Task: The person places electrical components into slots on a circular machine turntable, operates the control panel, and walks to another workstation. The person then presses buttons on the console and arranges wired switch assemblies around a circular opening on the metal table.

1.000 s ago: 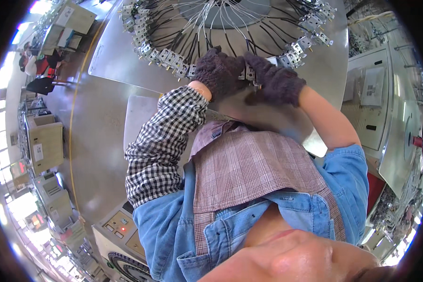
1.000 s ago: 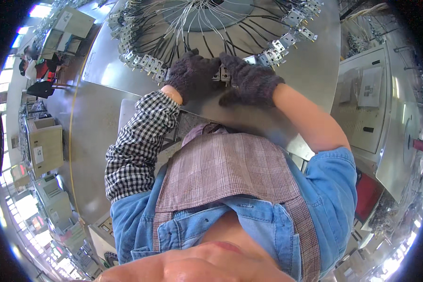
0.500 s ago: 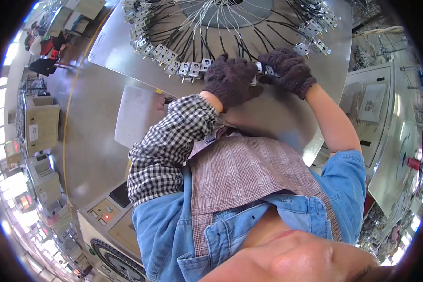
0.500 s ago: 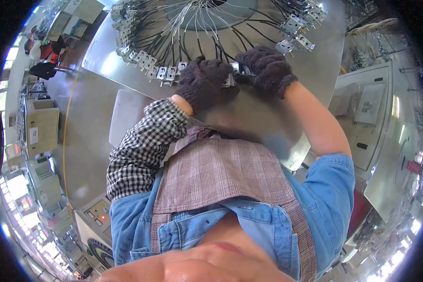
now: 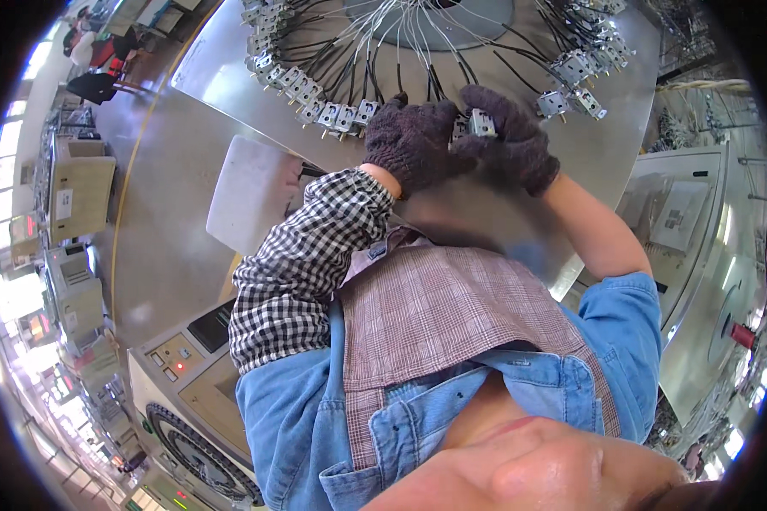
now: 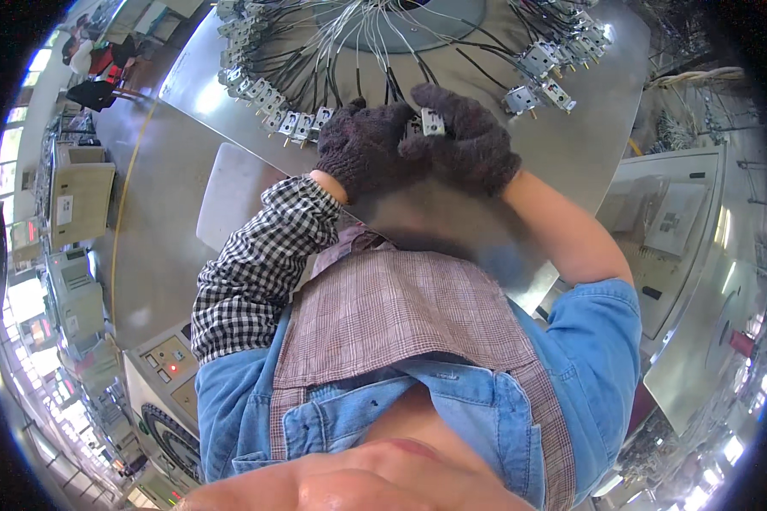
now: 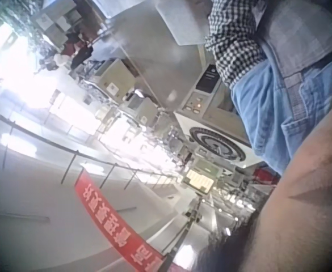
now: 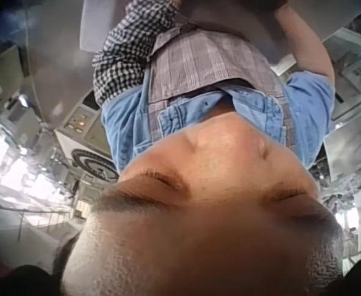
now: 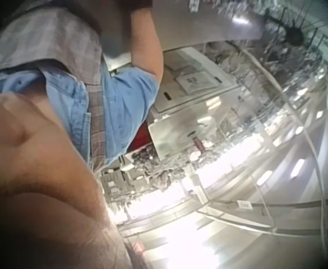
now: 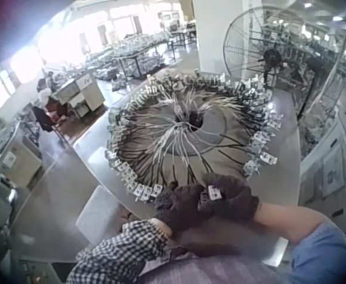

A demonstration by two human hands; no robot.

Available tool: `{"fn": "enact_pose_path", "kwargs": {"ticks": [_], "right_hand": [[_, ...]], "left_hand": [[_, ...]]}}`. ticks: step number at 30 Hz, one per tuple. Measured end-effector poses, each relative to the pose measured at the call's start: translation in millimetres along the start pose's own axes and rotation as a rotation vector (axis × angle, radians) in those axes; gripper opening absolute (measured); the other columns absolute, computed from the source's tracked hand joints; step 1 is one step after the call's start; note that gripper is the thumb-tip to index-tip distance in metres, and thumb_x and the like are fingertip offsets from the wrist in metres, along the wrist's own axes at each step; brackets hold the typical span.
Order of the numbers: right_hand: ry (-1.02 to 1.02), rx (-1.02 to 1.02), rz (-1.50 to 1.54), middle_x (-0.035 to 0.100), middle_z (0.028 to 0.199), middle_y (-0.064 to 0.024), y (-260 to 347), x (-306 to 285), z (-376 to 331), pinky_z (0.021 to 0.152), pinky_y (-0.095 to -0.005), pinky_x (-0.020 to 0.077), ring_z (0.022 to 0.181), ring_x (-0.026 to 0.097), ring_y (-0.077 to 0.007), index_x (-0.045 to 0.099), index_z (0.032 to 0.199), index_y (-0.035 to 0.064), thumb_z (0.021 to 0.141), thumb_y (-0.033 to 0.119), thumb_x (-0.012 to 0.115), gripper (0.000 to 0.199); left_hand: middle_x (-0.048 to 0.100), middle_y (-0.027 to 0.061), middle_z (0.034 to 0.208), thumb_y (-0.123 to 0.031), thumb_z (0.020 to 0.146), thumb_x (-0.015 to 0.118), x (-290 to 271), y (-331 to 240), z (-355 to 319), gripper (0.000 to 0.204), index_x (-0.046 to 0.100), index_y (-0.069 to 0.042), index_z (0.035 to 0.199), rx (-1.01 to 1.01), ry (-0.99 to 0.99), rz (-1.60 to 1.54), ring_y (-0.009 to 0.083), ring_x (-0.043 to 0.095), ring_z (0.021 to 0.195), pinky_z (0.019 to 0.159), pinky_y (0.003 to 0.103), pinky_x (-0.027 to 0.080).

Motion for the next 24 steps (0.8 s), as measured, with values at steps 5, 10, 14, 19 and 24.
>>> {"fn": "enact_pose_path", "kwargs": {"ticks": [5, 10, 14, 19, 24], "right_hand": [[0.226, -0.232, -0.050, 0.064, 0.108, -0.0140, 3.4, -4.1, 12.6, 0.090, -0.0371, 0.0474, 0.103, 0.061, -0.0266, 0.057, 0.118, 0.0059, 0.074, 0.037, 0.078, 0.058], [0.135, -0.205, -0.182, 0.061, 0.114, -0.0138, -3.1, -11.6, 4.2, 0.094, -0.0373, 0.0448, 0.109, 0.057, -0.0274, 0.056, 0.121, 0.0077, 0.075, 0.038, 0.077, 0.059], [0.203, -0.245, -0.695, 0.054, 0.123, -0.0134, -10.5, -36.9, 3.5, 0.099, -0.0362, 0.0413, 0.116, 0.052, -0.0283, 0.053, 0.126, 0.0126, 0.071, 0.039, 0.077, 0.065], [-0.016, -0.613, -0.921, 0.058, 0.116, -0.0125, -7.0, -15.4, -3.9, 0.097, -0.0427, 0.0431, 0.110, 0.054, -0.0313, 0.056, 0.124, 0.0101, 0.072, 0.039, 0.076, 0.063], [0.278, -0.486, -1.030, 0.058, 0.109, -0.0136, -40.0, -14.0, 13.5, 0.092, -0.0430, 0.0447, 0.106, 0.054, -0.0296, 0.050, 0.129, 0.0102, 0.076, 0.044, 0.064, 0.063]], "left_hand": [[0.067, 0.0117, 0.102, -0.049, 0.071, 0.067, 7.4, 3.3, 2.2, 0.066, 0.050, -0.014, 0.124, 0.037, -0.106, -0.038, 0.0350, 0.063, 0.096, 0.100, 0.049, 0.037], [0.067, 0.0132, 0.102, -0.043, 0.074, 0.066, 12.9, 0.8, 0.3, 0.059, 0.051, -0.017, 0.125, 0.081, -0.147, 0.060, 0.0319, 0.064, 0.095, 0.096, 0.049, 0.039], [0.067, 0.0129, 0.104, -0.041, 0.075, 0.065, 14.9, 3.6, 2.5, 0.052, 0.055, -0.017, 0.121, 0.058, -0.044, 0.116, 0.0284, 0.063, 0.096, 0.094, 0.049, 0.039], [0.065, 0.0120, 0.092, -0.042, 0.072, 0.065, 16.7, 2.5, 0.8, 0.051, 0.058, -0.011, 0.113, 0.217, -0.315, 0.253, 0.0318, 0.064, 0.083, 0.086, 0.046, 0.043], [0.064, 0.0134, 0.087, -0.042, 0.071, 0.067, 16.7, 3.9, 4.7, 0.050, 0.060, -0.009, 0.108, 0.189, -0.213, 0.121, 0.0339, 0.063, 0.074, 0.071, 0.043, 0.049]]}}
Point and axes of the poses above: each hand's wrist, its own z-axis towards the middle knuckle, its own x-axis out of the palm, y = z × x, the point moved 2 cm from there along z, towards the middle knuckle
